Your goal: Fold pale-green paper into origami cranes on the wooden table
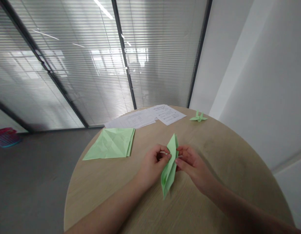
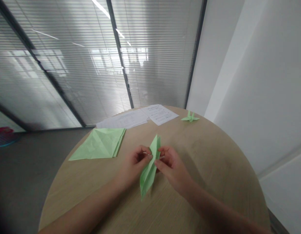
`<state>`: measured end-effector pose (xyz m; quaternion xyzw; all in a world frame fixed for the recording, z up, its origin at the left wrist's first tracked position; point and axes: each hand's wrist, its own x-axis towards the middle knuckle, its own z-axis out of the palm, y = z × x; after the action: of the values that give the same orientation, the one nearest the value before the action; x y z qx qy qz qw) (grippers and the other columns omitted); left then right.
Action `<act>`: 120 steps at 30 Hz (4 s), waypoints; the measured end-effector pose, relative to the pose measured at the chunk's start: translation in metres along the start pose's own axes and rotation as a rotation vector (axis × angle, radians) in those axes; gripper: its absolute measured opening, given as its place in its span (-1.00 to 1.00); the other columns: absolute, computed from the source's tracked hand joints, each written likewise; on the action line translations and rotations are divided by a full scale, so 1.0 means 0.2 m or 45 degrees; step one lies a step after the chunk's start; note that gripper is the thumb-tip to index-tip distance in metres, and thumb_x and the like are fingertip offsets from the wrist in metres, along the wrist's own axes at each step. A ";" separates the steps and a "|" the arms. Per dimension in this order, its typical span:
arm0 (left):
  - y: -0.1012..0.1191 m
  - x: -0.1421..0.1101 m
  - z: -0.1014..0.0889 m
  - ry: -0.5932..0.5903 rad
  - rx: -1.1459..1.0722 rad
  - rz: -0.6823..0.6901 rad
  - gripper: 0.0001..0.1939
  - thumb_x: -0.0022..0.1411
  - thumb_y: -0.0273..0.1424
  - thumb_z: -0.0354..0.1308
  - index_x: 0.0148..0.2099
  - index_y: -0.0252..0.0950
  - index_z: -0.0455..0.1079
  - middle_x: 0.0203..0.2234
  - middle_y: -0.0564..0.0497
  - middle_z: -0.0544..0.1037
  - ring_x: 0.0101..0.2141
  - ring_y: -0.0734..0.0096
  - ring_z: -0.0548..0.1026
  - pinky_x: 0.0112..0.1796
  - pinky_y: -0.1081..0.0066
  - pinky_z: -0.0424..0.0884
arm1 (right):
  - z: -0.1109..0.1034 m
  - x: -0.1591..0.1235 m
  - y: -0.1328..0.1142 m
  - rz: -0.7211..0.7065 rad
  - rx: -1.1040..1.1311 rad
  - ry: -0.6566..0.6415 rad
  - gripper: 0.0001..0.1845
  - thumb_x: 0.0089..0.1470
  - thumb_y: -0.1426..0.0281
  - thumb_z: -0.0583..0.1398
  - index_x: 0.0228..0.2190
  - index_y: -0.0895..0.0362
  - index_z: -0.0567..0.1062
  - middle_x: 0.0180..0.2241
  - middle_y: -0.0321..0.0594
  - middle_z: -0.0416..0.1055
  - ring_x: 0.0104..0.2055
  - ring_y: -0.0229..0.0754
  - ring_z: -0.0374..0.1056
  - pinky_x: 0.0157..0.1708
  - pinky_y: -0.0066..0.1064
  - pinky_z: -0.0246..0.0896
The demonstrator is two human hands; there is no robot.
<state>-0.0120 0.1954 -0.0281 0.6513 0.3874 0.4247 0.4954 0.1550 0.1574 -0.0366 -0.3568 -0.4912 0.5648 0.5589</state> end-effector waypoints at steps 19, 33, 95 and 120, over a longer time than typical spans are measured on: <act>0.13 -0.03 -0.09 -0.174 0.700 0.340 -0.62 0.29 -0.47 0.05 0.12 -0.21 0.45 -0.19 -0.08 0.64 -0.30 0.32 0.57 -0.33 0.41 0.44 | -0.04 0.04 0.01 0.039 -0.036 0.174 -0.72 -0.02 0.27 0.35 -0.28 0.05 0.43 -0.35 -0.27 0.52 -0.35 -0.14 0.45 -0.35 -0.30 0.37; 0.06 0.03 -0.07 -0.003 -0.333 -0.257 -0.63 0.06 -0.27 0.32 -0.10 -0.35 0.46 -0.63 0.22 0.24 -0.64 0.64 0.19 -0.58 0.56 0.08 | -0.03 0.03 -0.01 -0.038 -0.063 0.162 -0.60 0.00 0.30 0.33 -0.14 0.02 0.33 -0.35 -0.27 0.50 -0.35 -0.08 0.43 -0.37 -0.25 0.35; 0.09 0.01 -0.12 0.070 0.910 0.165 -0.81 0.31 -0.39 0.05 -0.27 -0.26 0.49 -0.40 -0.02 0.58 -0.41 0.36 0.50 -0.37 0.40 0.34 | -0.05 0.06 0.03 0.059 -0.140 0.040 -0.52 0.08 0.25 0.26 0.04 0.04 0.36 -0.40 -0.30 0.39 -0.47 -0.26 0.17 -0.56 -0.47 0.03; 0.03 0.04 -0.08 0.073 0.016 -0.120 -0.73 0.17 -0.18 0.19 -0.39 -0.30 0.42 -0.58 0.09 0.40 -0.54 0.48 0.32 -0.48 0.47 0.21 | -0.07 0.06 0.07 0.144 -0.177 0.063 -0.62 0.10 0.03 0.25 -0.31 0.10 0.56 -0.35 -0.18 0.48 -0.30 -0.11 0.35 -0.25 -0.28 0.28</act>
<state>-0.0232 0.2057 -0.0189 0.6231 0.4343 0.4170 0.4993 0.1630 0.1726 -0.0515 -0.4357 -0.4942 0.5512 0.5119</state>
